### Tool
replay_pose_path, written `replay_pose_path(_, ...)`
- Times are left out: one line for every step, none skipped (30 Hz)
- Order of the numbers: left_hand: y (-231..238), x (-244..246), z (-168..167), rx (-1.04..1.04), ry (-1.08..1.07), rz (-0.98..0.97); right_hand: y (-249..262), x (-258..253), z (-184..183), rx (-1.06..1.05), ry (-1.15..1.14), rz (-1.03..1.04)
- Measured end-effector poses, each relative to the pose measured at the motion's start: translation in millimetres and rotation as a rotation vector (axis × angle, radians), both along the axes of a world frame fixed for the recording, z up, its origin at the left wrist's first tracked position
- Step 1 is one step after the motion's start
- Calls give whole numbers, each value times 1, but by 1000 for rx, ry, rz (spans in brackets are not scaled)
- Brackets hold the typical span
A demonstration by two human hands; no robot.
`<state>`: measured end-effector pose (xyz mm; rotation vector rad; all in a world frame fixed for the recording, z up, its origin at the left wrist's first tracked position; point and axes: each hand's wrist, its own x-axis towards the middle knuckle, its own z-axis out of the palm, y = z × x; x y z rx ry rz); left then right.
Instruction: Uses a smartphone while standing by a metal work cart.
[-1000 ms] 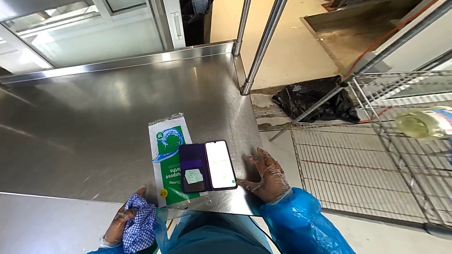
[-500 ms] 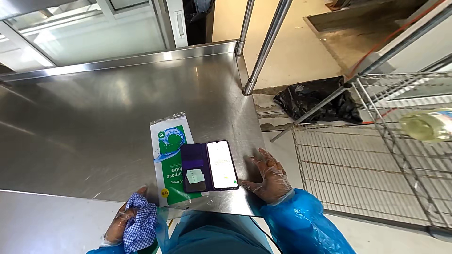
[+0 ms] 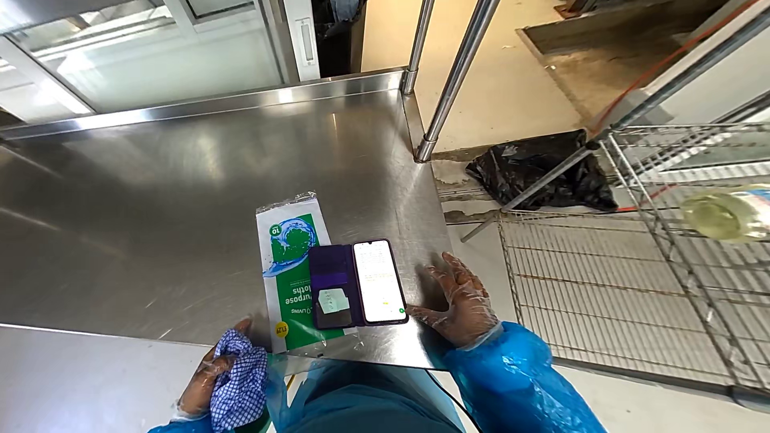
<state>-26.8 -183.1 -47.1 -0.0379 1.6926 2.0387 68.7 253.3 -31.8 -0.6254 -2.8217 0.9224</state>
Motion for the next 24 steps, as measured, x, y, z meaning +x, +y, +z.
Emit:
replay_pose_path(1,0,0,-3,-1,2,0,0,0,4,6,2)
replay_pose_path(0,0,0,2,1,2,0,0,-1,5,6,3)
replay_pose_path(-1,0,-1,12,4,-6,-1,0,0,-2,-4,2)
replay_pose_path(-1,0,-2,18,7,-10,-2,-1,1,-4,-13,3)
replay_pose_path(-2,0,-3,30,8,-17,-4,-2,1,-1,-15,2)
replay_pose_path(-3,-1,-3,45,7,-25,-5,-2,2,1,-13,1)
replay_pose_path(-3,-1,-4,53,6,-30,-7,-3,1,5,-6,-4)
replay_pose_path(-3,-1,-3,55,3,-30,-9,-3,2,4,-1,-10)
replay_pose_path(-2,0,-2,54,-1,-25,-11,-4,2,7,-1,-12)
replay_pose_path(-1,0,-1,43,-6,-16,-13,-5,2,10,-5,-13)
replay_pose_path(-1,0,-1,38,-8,-12,-15,-6,3,12,-11,-17)
replay_pose_path(0,0,-1,40,-5,-14,-17,-7,4,17,-19,-19)
replay_pose_path(0,0,-1,35,2,-15,-19,-8,5,22,-26,-19)
replay_pose_path(0,0,-1,24,9,-13,-20,-8,6,23,-43,-16)
replay_pose_path(0,0,-1,20,14,-13,-21,-9,8,21,-64,-12)
replay_pose_path(-1,0,-2,26,17,-17,-21,-9,8,21,-78,-10)
replay_pose_path(-1,0,-2,27,19,-21,-21,-9,8,23,-87,-10)
replay_pose_path(0,0,-2,27,17,-21,-20,-9,9,22,-93,-10)
replay_pose_path(0,1,-2,24,13,-16,-20,-8,9,21,-99,-12)
replay_pose_path(0,1,-2,25,10,-14,-20,-8,9,20,-103,-14)
replay_pose_path(0,1,-2,28,11,-18,-20,-8,9,18,-104,-14)
replay_pose_path(-1,0,-3,39,15,-28,-20,-8,10,16,-106,-13)
replay_pose_path(-2,0,-3,47,19,-37,-20,-8,10,14,-114,-10)
replay_pose_path(-1,0,-4,47,18,-38,-19,-8,11,12,-124,-7)
